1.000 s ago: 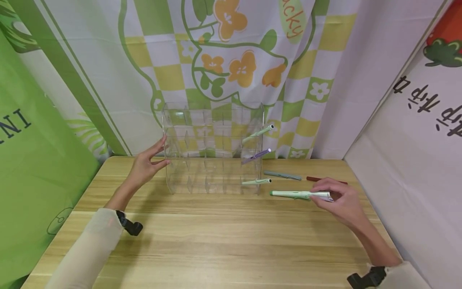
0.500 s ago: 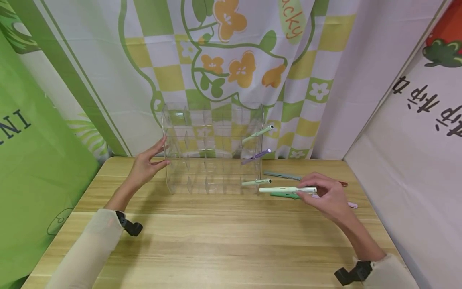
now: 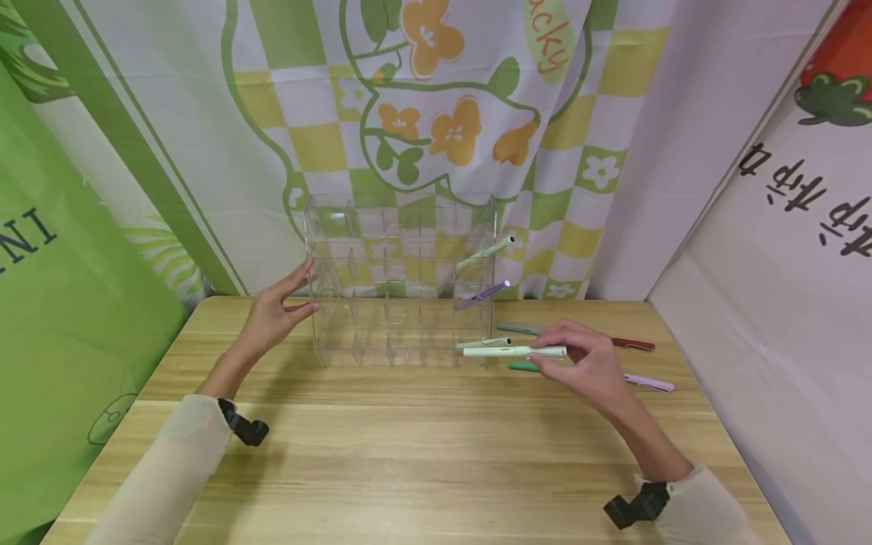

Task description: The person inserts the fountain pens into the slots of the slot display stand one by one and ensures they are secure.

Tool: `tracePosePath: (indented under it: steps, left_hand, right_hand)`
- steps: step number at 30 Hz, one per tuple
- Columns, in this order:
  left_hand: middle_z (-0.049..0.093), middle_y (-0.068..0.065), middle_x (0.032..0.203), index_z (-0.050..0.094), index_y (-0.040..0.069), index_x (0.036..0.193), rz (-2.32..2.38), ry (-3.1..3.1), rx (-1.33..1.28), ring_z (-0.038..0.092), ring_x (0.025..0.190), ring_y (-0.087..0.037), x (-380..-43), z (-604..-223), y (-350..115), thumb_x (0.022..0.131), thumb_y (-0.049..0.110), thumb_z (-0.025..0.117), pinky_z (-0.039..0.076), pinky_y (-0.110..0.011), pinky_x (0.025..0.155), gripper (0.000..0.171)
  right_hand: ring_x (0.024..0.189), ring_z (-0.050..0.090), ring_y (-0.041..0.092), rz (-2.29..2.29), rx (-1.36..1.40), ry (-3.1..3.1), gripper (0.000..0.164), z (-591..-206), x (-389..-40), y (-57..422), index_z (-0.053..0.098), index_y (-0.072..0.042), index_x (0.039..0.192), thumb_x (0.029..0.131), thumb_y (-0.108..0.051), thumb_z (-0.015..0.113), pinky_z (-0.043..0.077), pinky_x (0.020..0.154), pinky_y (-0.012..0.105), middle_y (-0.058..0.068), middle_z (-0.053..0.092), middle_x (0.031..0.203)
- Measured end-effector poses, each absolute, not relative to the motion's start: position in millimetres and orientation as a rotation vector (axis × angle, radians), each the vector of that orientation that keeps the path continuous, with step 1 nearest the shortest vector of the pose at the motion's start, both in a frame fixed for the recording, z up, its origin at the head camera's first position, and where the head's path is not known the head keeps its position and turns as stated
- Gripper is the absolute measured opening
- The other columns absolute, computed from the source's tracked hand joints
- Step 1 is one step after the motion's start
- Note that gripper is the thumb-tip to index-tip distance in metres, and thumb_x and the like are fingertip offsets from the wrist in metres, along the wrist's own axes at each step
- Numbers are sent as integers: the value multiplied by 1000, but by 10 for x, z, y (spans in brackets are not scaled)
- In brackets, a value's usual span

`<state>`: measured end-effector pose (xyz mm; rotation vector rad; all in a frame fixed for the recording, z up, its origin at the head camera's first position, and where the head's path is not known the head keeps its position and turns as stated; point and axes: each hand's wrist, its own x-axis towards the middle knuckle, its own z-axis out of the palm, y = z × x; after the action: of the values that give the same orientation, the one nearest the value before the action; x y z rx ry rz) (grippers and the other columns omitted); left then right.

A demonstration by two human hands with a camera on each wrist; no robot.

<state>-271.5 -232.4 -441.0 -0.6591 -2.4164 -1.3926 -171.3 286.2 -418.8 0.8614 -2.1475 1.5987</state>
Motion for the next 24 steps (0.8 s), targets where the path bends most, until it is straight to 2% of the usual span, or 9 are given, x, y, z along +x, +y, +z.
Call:
tracePosePath:
  steps: [2, 4, 10, 14, 18, 21, 24]
  left_hand:
    - [37, -9, 169, 43, 8, 161, -1389, -2419, -656, 53, 142, -42, -2712, -4409, -2325, 91, -5, 79, 64, -45, 96, 79]
    - [37, -9, 169, 44, 7, 161, -1384, -2419, -653, 53, 142, -42, -2709, -4409, -2324, 91, -6, 79, 64, -45, 96, 79]
    - [40, -12, 167, 45, 5, 160, -1372, -2403, -665, 54, 141, -43, -2713, -4410, -2320, 90, -8, 79, 64, -42, 95, 79]
    - [40, -12, 167, 45, 5, 160, -1376, -2400, -668, 54, 141, -44, -2719, -4419, -2324, 90, -9, 79, 64, -41, 95, 79]
    - [39, -12, 167, 44, 7, 160, -1383, -2407, -660, 53, 141, -44, -2721, -4425, -2327, 90, -9, 79, 64, -42, 96, 80]
    - [39, -11, 168, 44, 8, 161, -1388, -2413, -656, 53, 142, -43, -2722, -4420, -2326, 90, -8, 79, 63, -42, 96, 80]
    - [38, -12, 168, 43, 8, 161, -1400, -2411, -660, 52, 142, -43, -2722, -4415, -2326, 91, -8, 78, 63, -41, 97, 80]
  right_hand:
    - [71, 54, 7, 1562, 865, -2147, 35, -4177, -1724, 2818, 79, 1, 94, 73, 29, 76, 28, 41, 25, 10, 74, 97]
    - [65, 49, 8, 1545, 869, -2139, 34, -4168, -1739, 2777, 79, 2, 94, 73, 28, 76, 26, 40, 29, 9, 74, 97]
    - [53, 32, 10, 1446, 835, -2175, 33, -4133, -1775, 2667, 80, -2, 95, 74, 24, 80, 25, 39, 27, 5, 73, 98]
    - [55, 36, 11, 1454, 838, -2156, 31, -4114, -1806, 2578, 80, 0, 95, 75, 24, 80, 25, 39, 27, 11, 73, 97]
    - [57, 38, 4, 1438, 829, -2128, 29, -4096, -1851, 2491, 79, 3, 94, 74, 24, 80, 26, 40, 22, 16, 73, 95]
    - [66, 50, 1, 1457, 819, -2112, 27, -4075, -1881, 2429, 78, 4, 95, 76, 24, 79, 32, 42, 20, 17, 72, 95]
    - [73, 54, 3, 1476, 806, -2107, 25, -4041, -1908, 2368, 78, 4, 95, 79, 23, 78, 33, 44, 21, 16, 72, 96]
